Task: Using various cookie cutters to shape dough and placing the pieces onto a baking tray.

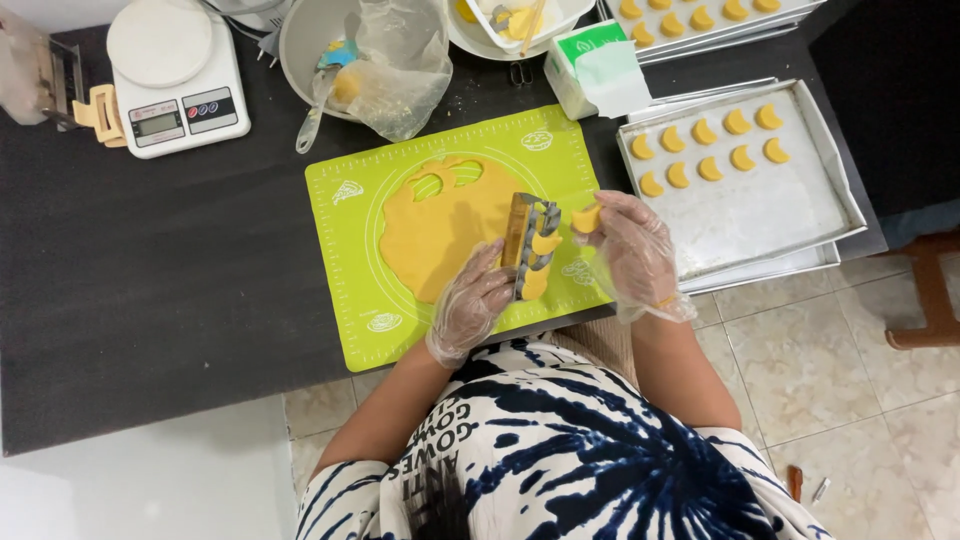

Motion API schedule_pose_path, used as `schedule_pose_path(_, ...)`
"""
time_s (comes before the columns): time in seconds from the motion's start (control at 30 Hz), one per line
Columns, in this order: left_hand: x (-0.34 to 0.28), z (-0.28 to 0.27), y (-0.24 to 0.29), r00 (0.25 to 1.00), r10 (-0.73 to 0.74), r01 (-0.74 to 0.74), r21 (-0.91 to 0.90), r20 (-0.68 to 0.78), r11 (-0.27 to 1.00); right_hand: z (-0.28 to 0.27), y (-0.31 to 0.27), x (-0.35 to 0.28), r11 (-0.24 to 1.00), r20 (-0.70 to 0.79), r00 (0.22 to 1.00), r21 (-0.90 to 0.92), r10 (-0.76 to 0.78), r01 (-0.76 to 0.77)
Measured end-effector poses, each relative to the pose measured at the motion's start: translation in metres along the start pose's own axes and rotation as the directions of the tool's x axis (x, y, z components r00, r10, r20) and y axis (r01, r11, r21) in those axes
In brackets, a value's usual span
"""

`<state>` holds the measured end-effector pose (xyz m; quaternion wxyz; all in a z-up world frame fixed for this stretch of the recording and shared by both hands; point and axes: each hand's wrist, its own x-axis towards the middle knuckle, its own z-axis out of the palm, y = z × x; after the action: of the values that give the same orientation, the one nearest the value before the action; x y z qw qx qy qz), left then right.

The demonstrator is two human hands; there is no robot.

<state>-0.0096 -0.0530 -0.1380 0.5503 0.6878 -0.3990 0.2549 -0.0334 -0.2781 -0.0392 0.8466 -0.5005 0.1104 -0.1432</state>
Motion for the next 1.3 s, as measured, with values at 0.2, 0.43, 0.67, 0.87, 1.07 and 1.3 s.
schedule_pose_path(0.2,-0.008,-0.005,-0.021,1.0,0.008,-0.009,0.025,0.018,1.0,-0.069,-0.03,0.002,0.992,-0.057,0.996,-0.111,-0.068,0.061)
schedule_pose_path(0.43,-0.012,-0.007,-0.025,0.998,0.05,-0.053,0.099,0.029,0.994,-0.082,-0.061,-0.008,0.745,-0.208,0.956,-0.667,-0.206,0.016)
schedule_pose_path(0.67,0.0,-0.014,-0.016,0.998,0.05,-0.054,0.126,0.03,0.991,-0.117,-0.035,0.016,0.302,-0.283,0.925,-0.931,-0.253,-0.203)
schedule_pose_path(0.87,-0.001,-0.012,-0.015,0.999,0.04,-0.042,0.12,0.019,0.992,-0.111,-0.028,0.019,0.266,-0.341,0.905,-0.924,-0.255,-0.274)
schedule_pose_path(1.07,-0.004,-0.013,-0.019,0.998,0.044,-0.048,0.116,0.038,0.992,-0.099,-0.029,0.016,0.237,-0.329,0.898,-0.934,-0.29,-0.266)
schedule_pose_path(1.3,0.004,-0.011,-0.013,0.998,0.065,-0.067,0.116,0.027,0.991,-0.083,-0.056,-0.004,0.06,-0.114,0.975,-0.993,-0.188,-0.104)
